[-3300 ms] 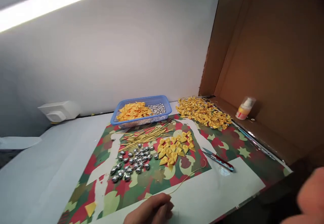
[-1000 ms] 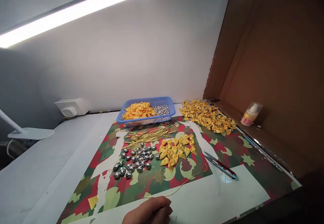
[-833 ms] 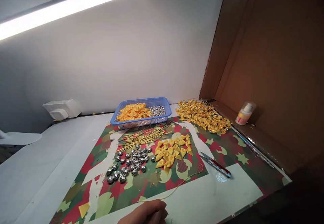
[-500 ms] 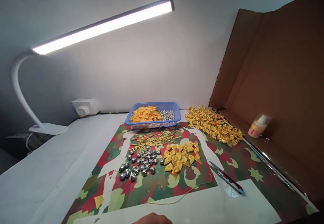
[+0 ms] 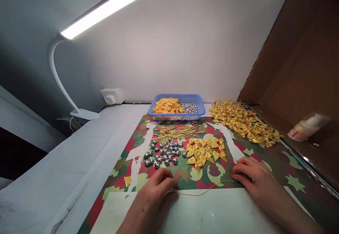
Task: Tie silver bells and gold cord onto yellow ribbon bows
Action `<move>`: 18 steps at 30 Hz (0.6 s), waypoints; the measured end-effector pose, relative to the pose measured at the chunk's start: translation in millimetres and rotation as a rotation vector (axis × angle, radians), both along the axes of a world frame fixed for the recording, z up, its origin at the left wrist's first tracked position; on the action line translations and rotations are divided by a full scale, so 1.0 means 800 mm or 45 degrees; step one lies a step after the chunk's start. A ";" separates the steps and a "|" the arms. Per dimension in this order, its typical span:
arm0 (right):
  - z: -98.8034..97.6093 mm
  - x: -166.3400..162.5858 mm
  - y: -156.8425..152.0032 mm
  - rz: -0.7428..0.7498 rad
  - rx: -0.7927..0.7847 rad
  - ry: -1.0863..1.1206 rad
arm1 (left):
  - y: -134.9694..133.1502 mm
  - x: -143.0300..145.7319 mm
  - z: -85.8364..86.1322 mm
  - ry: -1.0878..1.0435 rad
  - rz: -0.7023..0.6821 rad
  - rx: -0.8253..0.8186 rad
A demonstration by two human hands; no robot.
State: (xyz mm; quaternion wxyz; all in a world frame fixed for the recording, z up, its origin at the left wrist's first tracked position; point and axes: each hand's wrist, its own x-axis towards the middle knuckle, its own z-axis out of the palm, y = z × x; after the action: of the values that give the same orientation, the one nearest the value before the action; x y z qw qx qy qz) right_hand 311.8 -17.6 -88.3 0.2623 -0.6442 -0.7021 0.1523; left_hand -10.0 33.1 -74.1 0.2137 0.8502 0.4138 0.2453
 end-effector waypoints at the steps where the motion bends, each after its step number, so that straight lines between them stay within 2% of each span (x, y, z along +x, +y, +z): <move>1: 0.000 -0.002 -0.001 -0.004 0.011 0.024 | 0.002 0.003 0.000 0.012 -0.015 0.004; 5: 0.004 -0.016 -0.013 -0.070 0.085 0.167 | 0.001 0.010 0.001 0.015 -0.019 0.014; 9: 0.016 -0.023 -0.024 -0.294 0.119 0.752 | -0.007 0.006 0.004 0.028 0.040 0.013; 12: 0.024 -0.028 -0.026 -0.278 0.164 1.113 | -0.012 0.001 0.008 0.004 0.041 0.052; 14: 0.030 -0.043 -0.027 -0.332 0.175 1.100 | -0.017 0.001 0.014 -0.043 0.010 0.128; 16: 0.034 -0.069 -0.030 -0.348 0.110 0.933 | -0.024 0.006 0.022 -0.090 -0.044 0.200; 18: 0.038 -0.100 -0.032 -0.115 -0.093 0.828 | -0.029 0.013 0.032 -0.100 -0.131 0.244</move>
State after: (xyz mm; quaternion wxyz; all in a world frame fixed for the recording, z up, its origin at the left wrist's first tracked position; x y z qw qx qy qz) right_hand 232.0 -43.0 -58.2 0.4560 -0.6012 -0.5465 0.3632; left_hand 0.3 9.7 -48.5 0.1599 0.8765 0.3357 0.3057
